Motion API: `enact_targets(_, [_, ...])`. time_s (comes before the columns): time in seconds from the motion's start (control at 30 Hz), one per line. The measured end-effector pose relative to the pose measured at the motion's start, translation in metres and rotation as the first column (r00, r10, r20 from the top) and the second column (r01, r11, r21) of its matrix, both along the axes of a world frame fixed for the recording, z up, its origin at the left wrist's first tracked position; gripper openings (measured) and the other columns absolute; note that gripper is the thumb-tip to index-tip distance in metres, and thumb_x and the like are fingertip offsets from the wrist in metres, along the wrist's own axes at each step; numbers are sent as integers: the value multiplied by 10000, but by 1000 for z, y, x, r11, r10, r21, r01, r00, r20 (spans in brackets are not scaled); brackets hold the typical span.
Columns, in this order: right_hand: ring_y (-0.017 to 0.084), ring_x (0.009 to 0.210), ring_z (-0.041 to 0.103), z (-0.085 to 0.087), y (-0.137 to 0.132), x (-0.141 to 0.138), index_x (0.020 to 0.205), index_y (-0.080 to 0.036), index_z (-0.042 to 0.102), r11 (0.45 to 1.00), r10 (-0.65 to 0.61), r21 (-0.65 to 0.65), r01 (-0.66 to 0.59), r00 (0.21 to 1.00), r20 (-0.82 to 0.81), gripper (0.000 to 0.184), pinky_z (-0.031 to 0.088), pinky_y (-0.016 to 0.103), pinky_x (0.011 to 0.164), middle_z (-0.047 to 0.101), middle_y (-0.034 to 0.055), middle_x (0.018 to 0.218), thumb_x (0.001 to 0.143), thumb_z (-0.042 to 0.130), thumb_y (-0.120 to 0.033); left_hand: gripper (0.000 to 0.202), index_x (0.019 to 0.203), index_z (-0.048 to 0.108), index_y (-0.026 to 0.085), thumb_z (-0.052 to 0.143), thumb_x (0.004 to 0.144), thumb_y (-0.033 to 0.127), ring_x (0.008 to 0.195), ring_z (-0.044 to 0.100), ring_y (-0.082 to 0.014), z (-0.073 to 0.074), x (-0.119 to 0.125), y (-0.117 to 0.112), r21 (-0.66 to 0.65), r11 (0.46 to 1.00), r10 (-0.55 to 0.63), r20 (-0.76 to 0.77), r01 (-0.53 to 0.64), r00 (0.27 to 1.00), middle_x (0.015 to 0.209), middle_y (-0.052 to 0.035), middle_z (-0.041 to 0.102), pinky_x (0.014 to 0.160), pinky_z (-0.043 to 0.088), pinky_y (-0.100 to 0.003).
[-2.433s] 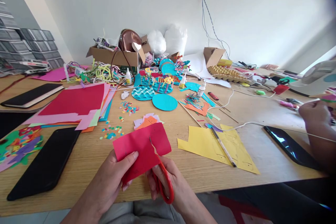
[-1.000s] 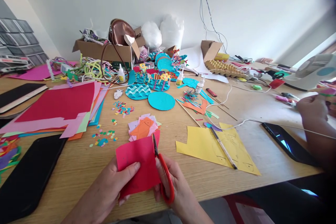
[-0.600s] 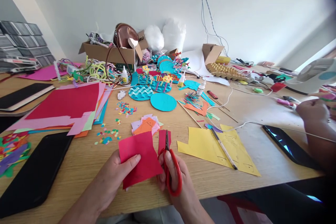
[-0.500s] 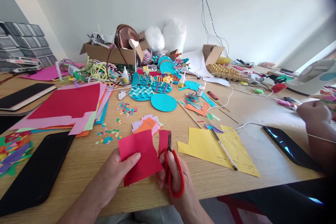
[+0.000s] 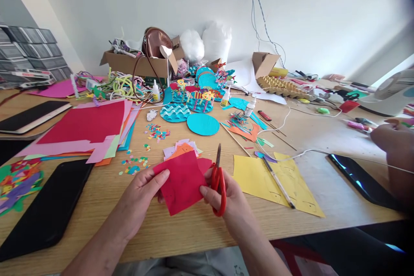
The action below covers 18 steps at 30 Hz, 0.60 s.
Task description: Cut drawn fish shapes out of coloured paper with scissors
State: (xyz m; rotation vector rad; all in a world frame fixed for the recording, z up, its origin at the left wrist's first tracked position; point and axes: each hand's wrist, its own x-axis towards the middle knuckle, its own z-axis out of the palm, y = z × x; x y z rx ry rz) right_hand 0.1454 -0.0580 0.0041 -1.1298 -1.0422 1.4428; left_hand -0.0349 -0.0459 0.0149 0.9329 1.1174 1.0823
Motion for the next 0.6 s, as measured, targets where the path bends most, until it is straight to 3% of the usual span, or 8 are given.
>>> enact_targets(0.17, [92,577,474,9,13,13,841,-188,529,983,-141,111,146,989,-49,282,380,212,510,541,-30,706,670,722,-301,153,658,641,183,642,733,316,503,397,-95,0,-3,-2,52,990,-119,-139,127,983,535,44,511,472,351,-183])
enact_targets(0.27, [86,575,479,19,19,15,816,-188,536,989,-69,132,67,998,9,242,383,206,517,555,-38,692,669,713,-265,171,670,632,179,636,738,337,517,407,-97,7,-3,-4,49,968,-232,-179,244,956,572,33,536,484,344,-188])
enact_targets(0.37, [91,569,487,30,24,13,801,-190,533,992,1,129,-8,998,60,237,378,208,510,562,-39,676,658,705,-269,187,750,650,173,649,721,358,513,422,-100,13,-1,-4,5,959,-279,-182,284,943,630,9,591,470,330,-193])
enact_targets(0.43, [93,557,476,35,24,13,795,-193,524,990,-15,140,3,996,86,235,362,210,497,542,-43,654,673,688,-307,200,698,632,161,667,693,358,471,394,-89,14,1,-2,-8,967,-251,-195,255,948,564,19,556,438,305,-190])
enact_targets(0.6, [108,508,409,35,0,18,674,-200,462,987,2,155,-45,964,265,311,311,237,478,449,-39,537,811,520,-473,184,695,580,174,668,675,334,446,381,-80,16,4,6,48,999,10,-97,-5,995,551,47,518,372,294,-172])
